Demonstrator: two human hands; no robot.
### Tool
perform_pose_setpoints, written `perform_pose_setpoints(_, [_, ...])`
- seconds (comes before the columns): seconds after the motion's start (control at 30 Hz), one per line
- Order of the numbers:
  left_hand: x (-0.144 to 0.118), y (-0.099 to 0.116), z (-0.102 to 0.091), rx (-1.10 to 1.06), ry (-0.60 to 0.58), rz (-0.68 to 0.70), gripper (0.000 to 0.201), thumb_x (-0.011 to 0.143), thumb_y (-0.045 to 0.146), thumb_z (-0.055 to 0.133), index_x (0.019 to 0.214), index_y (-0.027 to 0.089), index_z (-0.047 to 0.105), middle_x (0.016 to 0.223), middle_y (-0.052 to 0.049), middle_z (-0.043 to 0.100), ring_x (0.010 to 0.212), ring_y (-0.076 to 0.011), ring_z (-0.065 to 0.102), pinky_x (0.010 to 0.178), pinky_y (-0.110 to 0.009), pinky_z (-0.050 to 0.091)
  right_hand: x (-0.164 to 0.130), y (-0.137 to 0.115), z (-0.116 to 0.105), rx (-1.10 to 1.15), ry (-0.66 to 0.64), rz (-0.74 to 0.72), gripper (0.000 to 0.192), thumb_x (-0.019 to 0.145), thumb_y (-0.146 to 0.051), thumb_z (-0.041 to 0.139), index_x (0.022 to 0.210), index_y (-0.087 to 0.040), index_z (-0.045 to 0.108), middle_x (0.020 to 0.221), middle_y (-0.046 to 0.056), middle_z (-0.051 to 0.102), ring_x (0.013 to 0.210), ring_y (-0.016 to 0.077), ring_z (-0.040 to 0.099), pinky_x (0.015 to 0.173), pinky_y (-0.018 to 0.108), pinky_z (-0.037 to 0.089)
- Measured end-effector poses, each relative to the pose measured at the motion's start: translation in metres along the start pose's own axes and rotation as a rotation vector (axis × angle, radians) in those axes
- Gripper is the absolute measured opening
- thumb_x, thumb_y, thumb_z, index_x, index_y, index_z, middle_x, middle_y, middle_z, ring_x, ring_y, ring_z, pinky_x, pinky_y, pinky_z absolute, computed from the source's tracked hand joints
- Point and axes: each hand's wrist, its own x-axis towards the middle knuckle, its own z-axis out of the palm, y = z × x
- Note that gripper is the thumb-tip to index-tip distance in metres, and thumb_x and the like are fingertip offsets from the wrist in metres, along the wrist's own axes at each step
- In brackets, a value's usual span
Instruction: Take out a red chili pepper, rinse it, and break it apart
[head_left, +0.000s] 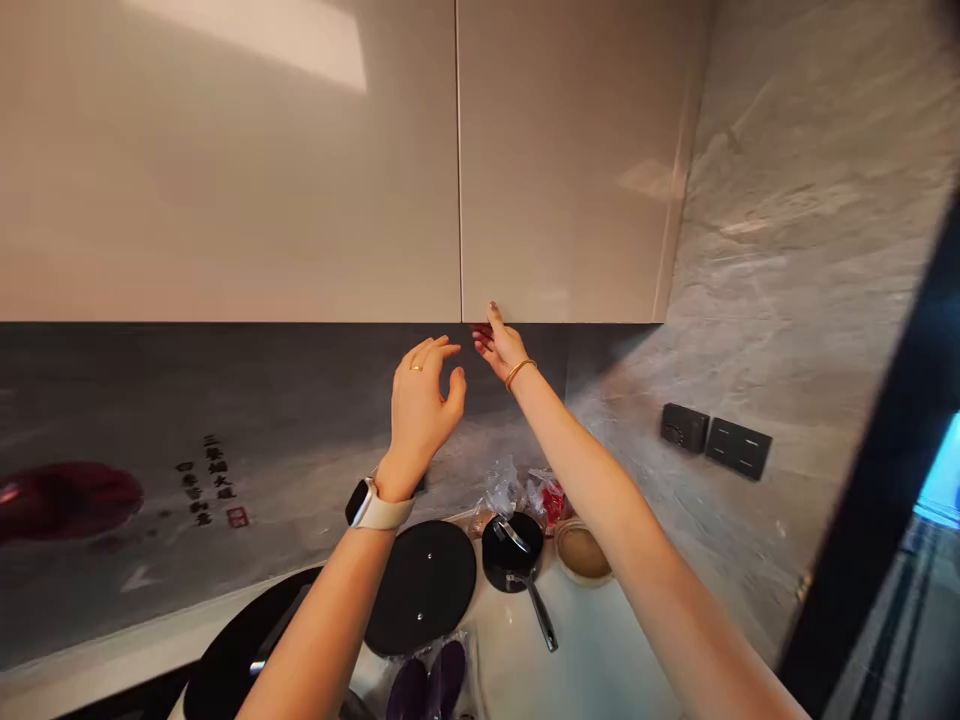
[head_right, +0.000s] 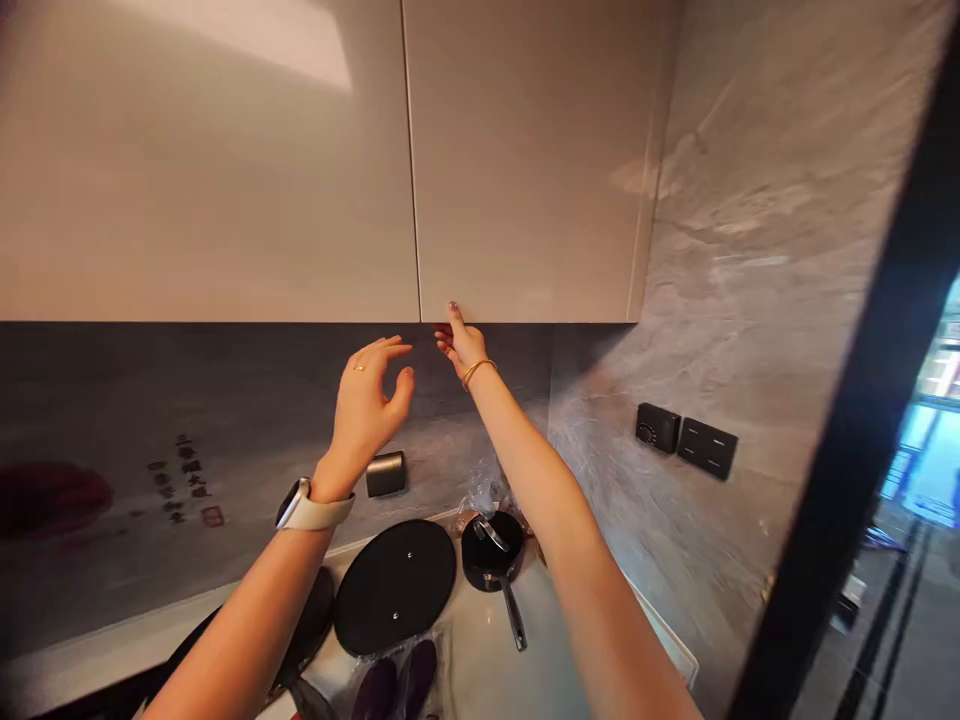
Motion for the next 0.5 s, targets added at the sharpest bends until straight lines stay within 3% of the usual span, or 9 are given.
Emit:
perform_pose_setpoints(0.1, [0.014,0.004,0.002,0.088,0.084,-0.031,0.026,0.086,0.021,0.047,0.109,0.019,0.06,0.121,-0.01,0.063,0.122,-0.0258,0.049,0.107,-0.048,0.032,-0.001,0.004,-0.003,-0.007,-0.019,-0.11,0.036,0.084,-0.054,0.056,0.075,-0.019,0.06,0.075,0.003,0.068,0.075,0.0111,0.062,0.065,0.022,0.047])
perform_pose_setpoints(0.23, [0.021,0.009,-0.004,0.144,0.16,0.002,0.025,0.087,0.018,0.045,0.107,0.021,0.06,0.119,-0.008,0.064,0.119,-0.0235,0.051,0.107,-0.046,0.033,-0.026,-0.007,-0.019,0.033,-0.079,-0.234,0.038,0.079,-0.058,0.059,0.073,-0.021,0.06,0.068,0.001,0.066,0.068,0.0117,0.06,0.065,0.025,0.046])
perform_pose_setpoints(0.37, [0.032,0.008,-0.001,0.113,0.179,0.042,0.024,0.087,0.015,0.044,0.103,0.02,0.061,0.115,-0.007,0.065,0.113,-0.0214,0.054,0.101,-0.041,0.04,-0.069,-0.044,-0.051,0.123,-0.131,-0.533,0.04,0.081,-0.065,0.053,0.079,-0.025,0.061,0.064,-0.001,0.061,0.065,0.0137,0.058,0.061,0.029,0.046])
perform_pose_setpoints(0.5, [0.06,0.011,0.023,0.062,0.096,0.138,0.026,0.086,0.012,0.043,0.102,0.019,0.062,0.114,-0.009,0.064,0.111,-0.0214,0.055,0.099,-0.041,0.043,-0.121,-0.096,-0.086,0.224,-0.281,-0.707,0.042,0.081,-0.066,0.053,0.067,-0.027,0.061,0.052,-0.003,0.05,0.056,0.0137,0.05,0.055,0.03,0.041])
